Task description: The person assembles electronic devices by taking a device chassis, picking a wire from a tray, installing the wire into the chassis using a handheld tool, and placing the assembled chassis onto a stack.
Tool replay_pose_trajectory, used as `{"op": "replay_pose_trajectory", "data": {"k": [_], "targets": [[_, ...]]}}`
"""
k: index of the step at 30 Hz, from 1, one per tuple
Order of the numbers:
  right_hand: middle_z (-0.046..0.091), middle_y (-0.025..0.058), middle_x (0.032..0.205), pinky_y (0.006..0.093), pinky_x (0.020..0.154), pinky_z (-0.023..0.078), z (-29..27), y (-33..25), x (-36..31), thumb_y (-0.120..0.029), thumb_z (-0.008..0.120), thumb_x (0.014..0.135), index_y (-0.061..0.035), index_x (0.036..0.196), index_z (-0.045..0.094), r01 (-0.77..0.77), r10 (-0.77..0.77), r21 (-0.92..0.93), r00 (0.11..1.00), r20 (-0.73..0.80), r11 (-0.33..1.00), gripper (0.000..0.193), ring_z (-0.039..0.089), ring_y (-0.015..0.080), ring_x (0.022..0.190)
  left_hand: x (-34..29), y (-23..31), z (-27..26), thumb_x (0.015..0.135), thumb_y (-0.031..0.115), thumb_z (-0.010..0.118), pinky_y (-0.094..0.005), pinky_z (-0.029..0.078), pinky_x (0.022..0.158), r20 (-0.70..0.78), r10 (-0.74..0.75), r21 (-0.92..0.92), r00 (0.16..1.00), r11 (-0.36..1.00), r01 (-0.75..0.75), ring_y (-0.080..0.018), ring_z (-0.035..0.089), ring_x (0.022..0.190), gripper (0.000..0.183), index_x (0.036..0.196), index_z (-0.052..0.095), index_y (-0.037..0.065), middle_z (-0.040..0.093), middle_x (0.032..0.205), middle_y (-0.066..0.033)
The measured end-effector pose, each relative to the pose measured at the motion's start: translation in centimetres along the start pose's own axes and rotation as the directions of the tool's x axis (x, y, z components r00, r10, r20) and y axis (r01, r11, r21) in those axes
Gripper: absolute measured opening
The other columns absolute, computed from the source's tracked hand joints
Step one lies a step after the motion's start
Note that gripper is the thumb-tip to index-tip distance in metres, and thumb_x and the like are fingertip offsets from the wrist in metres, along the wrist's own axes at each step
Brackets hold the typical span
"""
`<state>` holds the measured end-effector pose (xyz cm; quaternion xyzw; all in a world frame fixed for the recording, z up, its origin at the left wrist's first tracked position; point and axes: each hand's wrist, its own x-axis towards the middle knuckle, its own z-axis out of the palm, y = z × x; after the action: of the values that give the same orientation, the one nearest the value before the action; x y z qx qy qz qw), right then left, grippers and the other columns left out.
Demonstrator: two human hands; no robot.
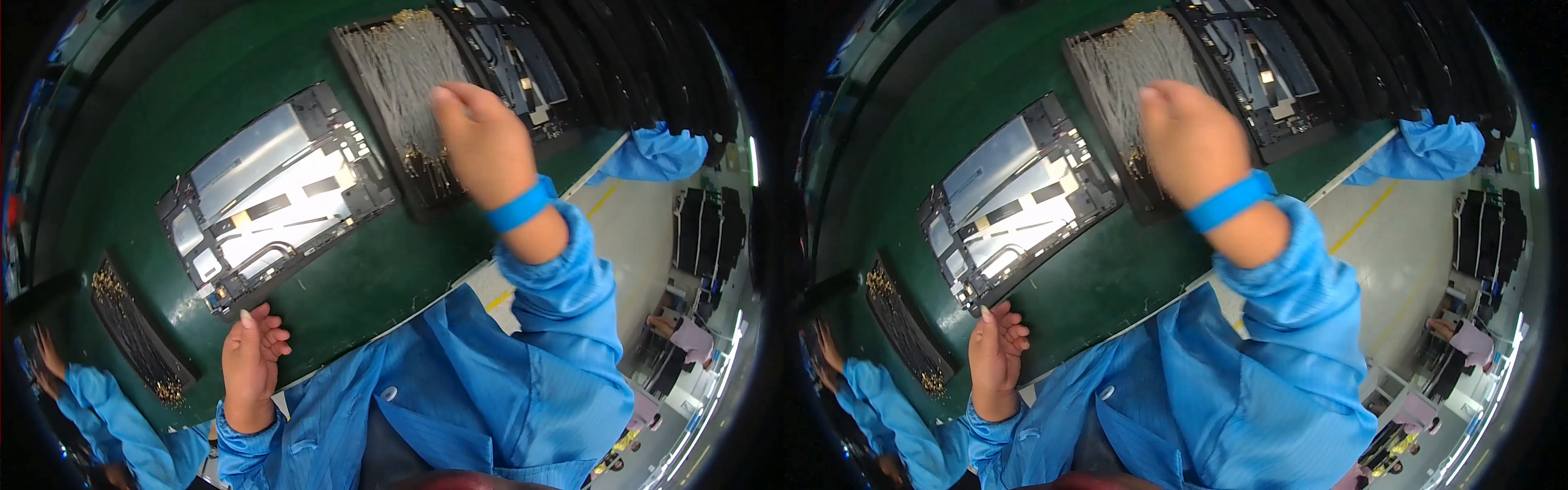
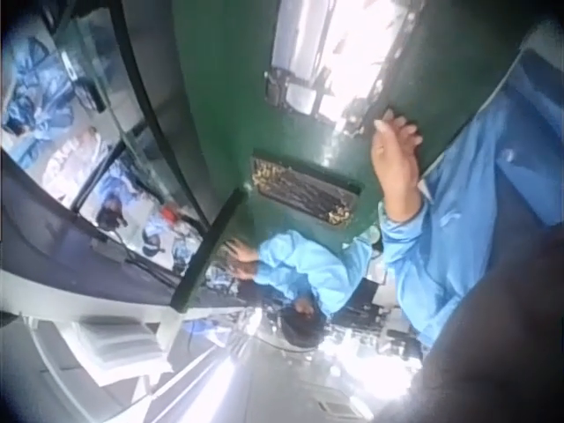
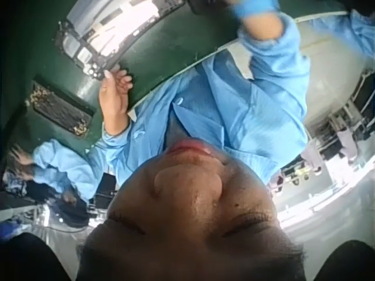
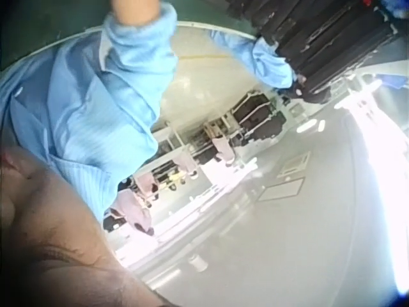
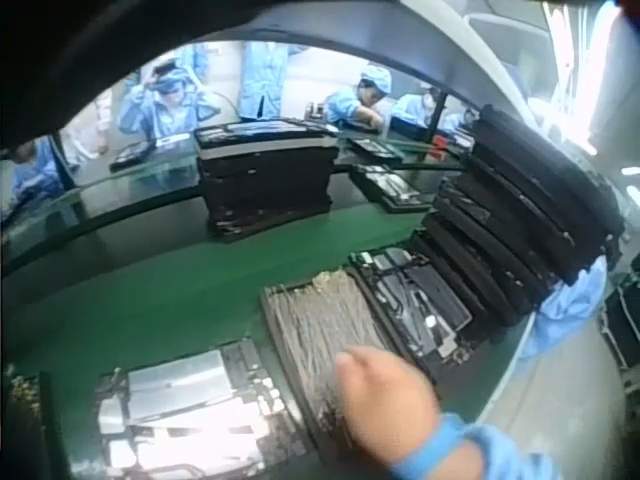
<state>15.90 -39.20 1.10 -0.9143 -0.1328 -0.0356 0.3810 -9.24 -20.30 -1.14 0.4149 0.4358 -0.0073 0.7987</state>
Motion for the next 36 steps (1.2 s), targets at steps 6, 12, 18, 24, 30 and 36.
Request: {"op": "replay_pose_trajectory", "data": {"k": [6, 12, 18, 24, 30, 36], "targets": [[0.055, 0.0189, 0.071, 0.0369, 0.060, 0.043, -1.4, 1.4, -3.1, -0.026, 0.052, 0.076, -0.0015, 0.079, 0.059, 0.029, 0.052, -0.278, 0.959, 0.279, 0.960, 0.026, 0.053, 0.0335, 0.068, -0.1, 0.4, 1.7, 0.084, 0.027, 0.045, -0.0252, 0.044, 0.061, 0.054, 0.008, 0.416, 0.998, 0.909, -0.030, -0.0127, 0.051, 0.073, 0.035, 0.102, 0.049, -0.003, 0.053, 0.087, -0.0088], [0.056, 0.0175, 0.073, 0.0360, 0.062, 0.044, -0.8, 2.6, -2.8, -0.028, 0.050, 0.077, -0.0024, 0.081, 0.059, -0.091, 0.172, -0.298, 0.951, 0.257, 0.950, 0.028, 0.054, 0.0325, 0.068, -0.2, 0.2, 2.5, 0.083, 0.024, 0.047, -0.0243, 0.043, 0.066, 0.112, 0.047, 0.515, 0.993, 0.851, -0.098, -0.0118, 0.048, 0.077, 0.035, 0.107, 0.047, -0.002, 0.052, 0.091, -0.0086], [0.055, 0.0182, 0.071, 0.0405, 0.062, 0.042, -2.3, 2.4, -3.7, -0.023, 0.045, 0.077, -0.0032, 0.072, 0.058, -0.096, 0.108, -0.159, 0.992, 0.067, 0.983, 0.024, 0.052, 0.0348, 0.068, -0.5, 0.6, 2.9, 0.083, 0.024, 0.048, -0.0236, 0.042, 0.067, 0.121, 0.040, 0.617, 0.992, 0.779, -0.107, -0.0114, 0.049, 0.077, 0.035, 0.107, 0.047, -0.002, 0.053, 0.089, -0.0063], [0.056, 0.0163, 0.070, 0.0379, 0.057, 0.042, -3.8, -0.3, -5.0, -0.015, 0.049, 0.073, -0.0018, 0.071, 0.056, -0.046, 0.058, -0.111, 0.993, 0.105, 0.993, 0.015, 0.053, 0.0327, 0.065, -1.4, 1.0, 3.6, 0.080, 0.020, 0.052, -0.0301, 0.041, 0.074, 0.228, 0.223, 0.825, 0.948, 0.472, -0.310, -0.0205, 0.052, 0.082, 0.033, 0.107, 0.049, 0.002, 0.054, 0.090, -0.0115], [0.057, 0.0055, 0.069, 0.0293, 0.055, 0.043, -2.5, -3.9, -8.3, -0.007, 0.057, 0.066, -0.0070, 0.073, 0.055, 0.281, -0.577, 0.585, 0.706, 0.411, 0.760, 0.008, 0.055, 0.0214, 0.063, -0.2, 2.7, 6.7, 0.067, 0.014, 0.063, -0.0398, 0.042, 0.073, 0.806, 0.581, 0.453, 0.107, -0.491, -0.744, -0.0298, 0.051, 0.085, 0.031, 0.095, 0.054, 0.005, 0.053, 0.091, -0.0101], [0.055, 0.0053, 0.066, 0.0252, 0.056, 0.043, 0.4, -3.4, -8.0, -0.011, 0.054, 0.073, -0.0029, 0.076, 0.056, -0.369, -0.329, 0.538, 0.496, 0.804, 0.758, 0.009, 0.053, 0.0151, 0.061, 1.0, 0.9, 6.2, 0.063, 0.010, 0.064, -0.0295, 0.040, 0.058, 0.771, 0.581, 0.561, 0.260, -0.428, -0.708, -0.0198, 0.051, 0.073, 0.025, 0.087, 0.057, 0.008, 0.053, 0.079, -0.0042]]}}
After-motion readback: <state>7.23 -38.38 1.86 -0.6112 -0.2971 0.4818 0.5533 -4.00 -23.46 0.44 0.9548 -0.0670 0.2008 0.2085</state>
